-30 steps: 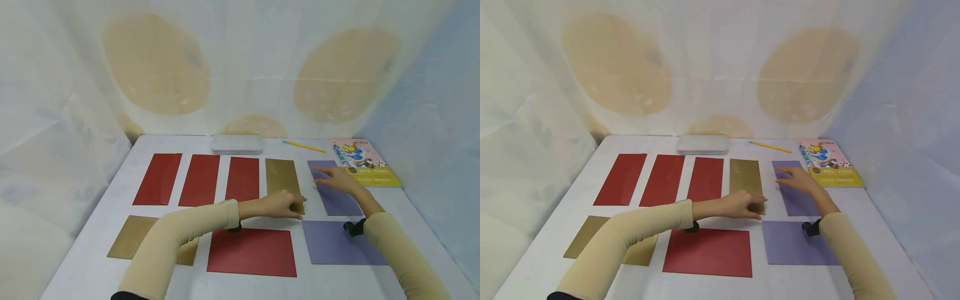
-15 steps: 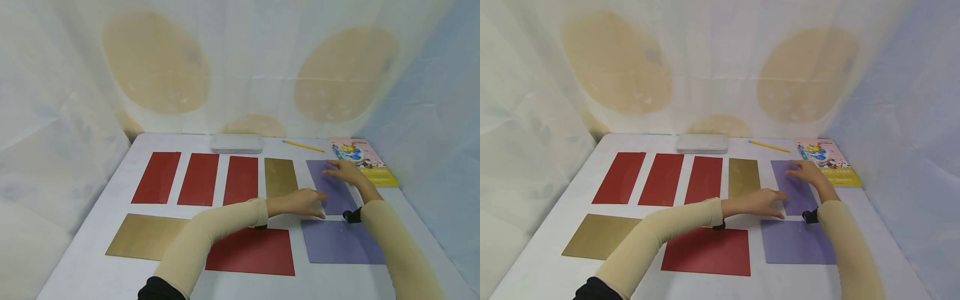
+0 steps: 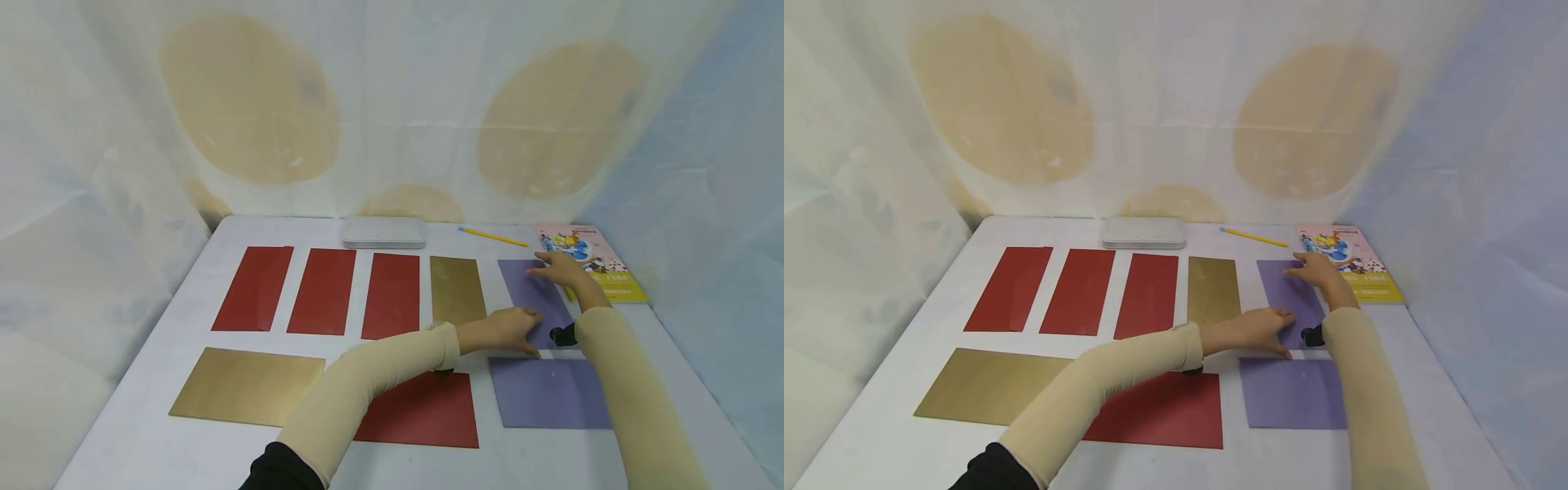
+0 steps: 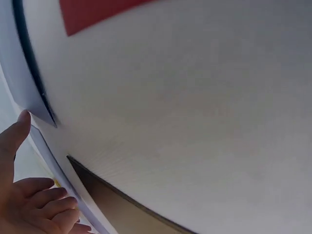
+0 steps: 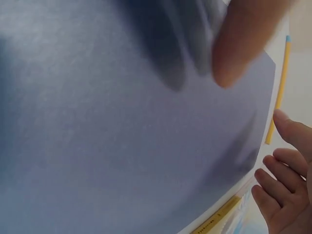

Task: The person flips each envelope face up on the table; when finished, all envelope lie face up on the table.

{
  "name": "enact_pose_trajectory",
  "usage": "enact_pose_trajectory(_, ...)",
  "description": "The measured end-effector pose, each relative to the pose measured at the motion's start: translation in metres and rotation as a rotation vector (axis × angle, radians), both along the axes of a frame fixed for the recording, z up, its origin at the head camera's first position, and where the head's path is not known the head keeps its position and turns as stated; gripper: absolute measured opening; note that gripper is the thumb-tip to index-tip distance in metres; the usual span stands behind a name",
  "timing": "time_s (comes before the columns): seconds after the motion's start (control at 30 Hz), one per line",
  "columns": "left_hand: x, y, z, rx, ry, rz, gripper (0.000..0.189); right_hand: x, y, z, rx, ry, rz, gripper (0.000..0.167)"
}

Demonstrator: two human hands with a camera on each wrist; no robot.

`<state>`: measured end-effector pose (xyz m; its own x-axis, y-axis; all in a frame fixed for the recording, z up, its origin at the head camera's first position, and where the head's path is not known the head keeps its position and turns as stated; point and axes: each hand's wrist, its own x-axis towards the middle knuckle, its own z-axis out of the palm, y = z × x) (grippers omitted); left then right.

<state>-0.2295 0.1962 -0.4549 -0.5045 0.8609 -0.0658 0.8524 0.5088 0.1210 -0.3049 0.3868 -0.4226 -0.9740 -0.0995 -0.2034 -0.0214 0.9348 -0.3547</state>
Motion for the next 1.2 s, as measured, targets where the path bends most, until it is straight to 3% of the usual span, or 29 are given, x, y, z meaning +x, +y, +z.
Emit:
enact_pose_trajectory(0.2, 0.004, 0.0, -0.002, -0.017, -0.017, 0.045, 0.073, -0.004, 0.001, -0.006, -0.027, -0.049, -0.031, 0.078)
enact_pose_trajectory(0.37, 0.005, -0.001, -0.003, 0.001, -0.016, 0.042, 0.069, -0.005, 0.004, -0.01, -0.042, -0.083, -0.056, 0.081)
enact_pose_trajectory(0.67, 0.007, -0.003, -0.002, 0.011, 0.01, 0.031, 0.066, -0.004, 0.007, -0.013, -0.028, -0.045, -0.061, 0.076)
enact_pose_trajectory(0.93, 0.012, -0.005, -0.004, 0.005, 0.022, 0.064, 0.063, 0.001, 0.005, -0.01, -0.051, -0.003, -0.072, 0.068)
enact_pose_trajectory(1.2, 0.014, -0.007, -0.003, 0.003, 0.022, 0.076, 0.064, 0.003, 0.014, 0.003, -0.12, 0.051, -0.04, 0.065)
